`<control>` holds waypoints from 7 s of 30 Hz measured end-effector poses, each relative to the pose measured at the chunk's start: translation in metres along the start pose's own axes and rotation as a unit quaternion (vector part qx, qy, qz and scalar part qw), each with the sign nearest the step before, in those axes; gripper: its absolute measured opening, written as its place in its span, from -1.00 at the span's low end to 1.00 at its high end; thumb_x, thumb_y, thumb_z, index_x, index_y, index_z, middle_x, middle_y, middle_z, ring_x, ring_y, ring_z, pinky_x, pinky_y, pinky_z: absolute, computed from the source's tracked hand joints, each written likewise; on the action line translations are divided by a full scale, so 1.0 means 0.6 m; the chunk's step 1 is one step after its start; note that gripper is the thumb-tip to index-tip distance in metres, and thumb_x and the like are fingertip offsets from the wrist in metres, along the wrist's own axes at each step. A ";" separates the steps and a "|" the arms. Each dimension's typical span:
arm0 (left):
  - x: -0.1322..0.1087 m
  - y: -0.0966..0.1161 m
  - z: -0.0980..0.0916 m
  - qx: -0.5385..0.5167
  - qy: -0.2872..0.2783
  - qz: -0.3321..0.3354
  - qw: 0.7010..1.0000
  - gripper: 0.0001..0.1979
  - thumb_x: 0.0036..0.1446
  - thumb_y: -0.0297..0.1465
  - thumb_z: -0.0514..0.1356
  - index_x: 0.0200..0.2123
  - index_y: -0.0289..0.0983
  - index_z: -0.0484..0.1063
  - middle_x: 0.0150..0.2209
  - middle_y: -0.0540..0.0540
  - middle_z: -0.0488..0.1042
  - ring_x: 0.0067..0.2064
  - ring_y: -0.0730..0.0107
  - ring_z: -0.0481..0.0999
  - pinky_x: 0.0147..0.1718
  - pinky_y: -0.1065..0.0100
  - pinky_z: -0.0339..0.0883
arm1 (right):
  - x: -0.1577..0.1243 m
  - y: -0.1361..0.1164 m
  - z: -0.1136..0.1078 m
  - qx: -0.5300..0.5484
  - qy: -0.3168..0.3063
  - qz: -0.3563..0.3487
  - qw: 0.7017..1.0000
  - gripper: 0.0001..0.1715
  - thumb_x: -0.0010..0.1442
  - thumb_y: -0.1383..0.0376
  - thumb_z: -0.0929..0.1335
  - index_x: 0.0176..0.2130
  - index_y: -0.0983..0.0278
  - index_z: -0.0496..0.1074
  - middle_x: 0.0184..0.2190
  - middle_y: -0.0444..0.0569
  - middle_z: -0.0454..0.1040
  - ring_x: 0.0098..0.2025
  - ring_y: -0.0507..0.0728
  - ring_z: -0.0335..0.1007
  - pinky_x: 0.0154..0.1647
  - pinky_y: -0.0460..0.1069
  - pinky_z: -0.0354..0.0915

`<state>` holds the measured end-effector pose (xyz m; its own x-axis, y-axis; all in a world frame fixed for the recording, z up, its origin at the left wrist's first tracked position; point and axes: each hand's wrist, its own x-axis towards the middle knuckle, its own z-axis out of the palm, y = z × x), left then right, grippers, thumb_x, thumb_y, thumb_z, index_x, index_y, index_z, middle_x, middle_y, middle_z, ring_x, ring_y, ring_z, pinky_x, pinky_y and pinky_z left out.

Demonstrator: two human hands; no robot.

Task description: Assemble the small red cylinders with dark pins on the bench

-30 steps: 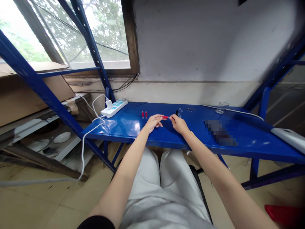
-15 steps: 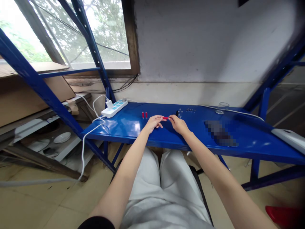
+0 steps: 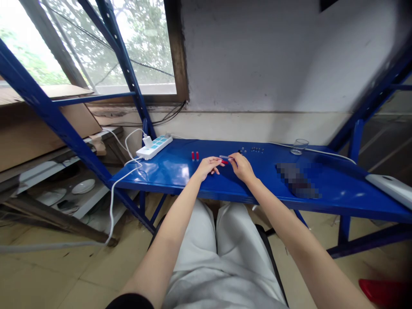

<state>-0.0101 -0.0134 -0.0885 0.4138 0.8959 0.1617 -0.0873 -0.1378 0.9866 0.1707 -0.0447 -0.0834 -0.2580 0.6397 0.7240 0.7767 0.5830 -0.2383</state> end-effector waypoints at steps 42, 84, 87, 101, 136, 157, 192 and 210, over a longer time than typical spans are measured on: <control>-0.007 0.017 0.003 -0.014 0.017 -0.033 0.999 -0.80 0.01 -0.31 0.18 -0.35 -0.35 0.35 -0.47 -0.07 0.47 -0.66 0.61 0.36 -0.75 0.56 -0.03 | -0.013 0.067 0.001 0.051 -0.060 0.170 0.982 -0.71 0.05 0.10 0.27 -0.47 0.27 0.36 -0.59 -0.08 0.37 -0.54 0.04 0.25 -0.50 -0.08 0.14; -0.007 0.017 0.002 0.000 0.012 -0.037 0.999 -0.80 0.02 -0.30 0.14 -0.36 -0.34 0.35 -0.46 -0.07 0.46 -0.65 0.59 0.37 -0.74 0.56 -0.03 | 0.005 0.078 0.002 -0.081 -0.115 0.324 0.936 -0.80 0.11 0.21 0.26 -0.34 0.27 0.40 -0.40 0.01 0.46 -0.37 0.11 0.35 -0.50 -0.08 0.08; -0.007 0.017 0.001 0.003 0.012 -0.035 0.999 -0.80 0.03 -0.29 0.13 -0.37 -0.34 0.35 -0.46 -0.08 0.46 -0.65 0.59 0.37 -0.74 0.56 -0.02 | -0.001 0.086 0.002 -0.072 -0.114 0.337 0.932 -0.78 0.12 0.20 0.27 -0.30 0.27 0.41 -0.38 0.01 0.47 -0.34 0.12 0.36 -0.47 -0.08 0.12; -0.005 0.013 0.001 0.009 0.005 -0.040 0.999 -0.80 0.01 -0.30 0.15 -0.36 -0.34 0.36 -0.47 -0.07 0.47 -0.65 0.60 0.37 -0.75 0.56 -0.03 | -0.004 0.087 -0.007 -0.119 -0.122 0.398 0.901 -0.73 0.10 0.16 0.28 -0.30 0.24 0.49 -0.33 0.07 0.51 -0.23 0.21 0.41 -0.36 -0.02 0.21; -0.027 0.063 -0.024 0.411 0.242 0.219 0.851 -0.82 0.10 -0.38 0.05 -0.25 -0.25 0.38 -0.27 -0.13 0.44 -0.18 0.33 0.39 -0.11 0.31 0.21 | -0.011 0.058 -0.021 -0.041 0.135 0.263 0.954 -0.77 0.05 0.31 0.18 -0.23 0.27 0.26 -0.41 -0.05 0.36 -0.34 0.10 0.29 -0.27 -0.03 0.18; 0.041 0.094 -0.150 0.729 -0.003 0.167 0.664 -0.68 0.16 -0.26 -0.01 -0.20 -0.26 0.47 0.09 -0.23 0.27 0.19 0.04 0.06 0.12 -0.14 -0.23 | -0.010 0.054 -0.013 -0.001 0.105 0.231 0.967 -0.79 0.08 0.30 0.17 -0.25 0.26 0.27 -0.41 -0.04 0.38 -0.39 0.08 0.29 -0.34 -0.06 0.20; 0.054 0.049 -0.165 0.777 -0.070 0.272 0.563 -0.68 0.21 -0.33 -0.05 -0.27 -0.37 0.44 -0.07 -0.31 0.40 0.02 0.14 0.27 -0.05 0.16 0.04 | -0.011 0.063 -0.006 0.023 0.122 0.201 0.972 -0.77 0.04 0.30 0.20 -0.25 0.27 0.29 -0.44 -0.04 0.37 -0.45 0.07 0.26 -0.40 -0.03 0.19; 0.035 0.003 0.015 0.183 0.256 0.112 0.943 -0.47 0.19 -0.06 -0.18 -0.55 -0.30 0.28 -0.66 -0.02 0.26 -0.58 0.48 0.23 -0.53 0.41 0.09 | -0.004 0.022 0.000 -0.058 0.061 -0.036 0.996 -0.76 0.22 0.31 0.12 -0.23 0.28 0.31 -0.37 0.04 0.39 -0.34 0.11 0.32 -0.30 -0.01 0.23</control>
<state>0.0065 0.0012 -0.0831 -0.0768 0.9007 0.4277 0.2361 -0.4003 0.8854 0.1816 -0.0386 -0.0881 -0.2489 0.5283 0.8118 0.8220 0.5585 -0.1115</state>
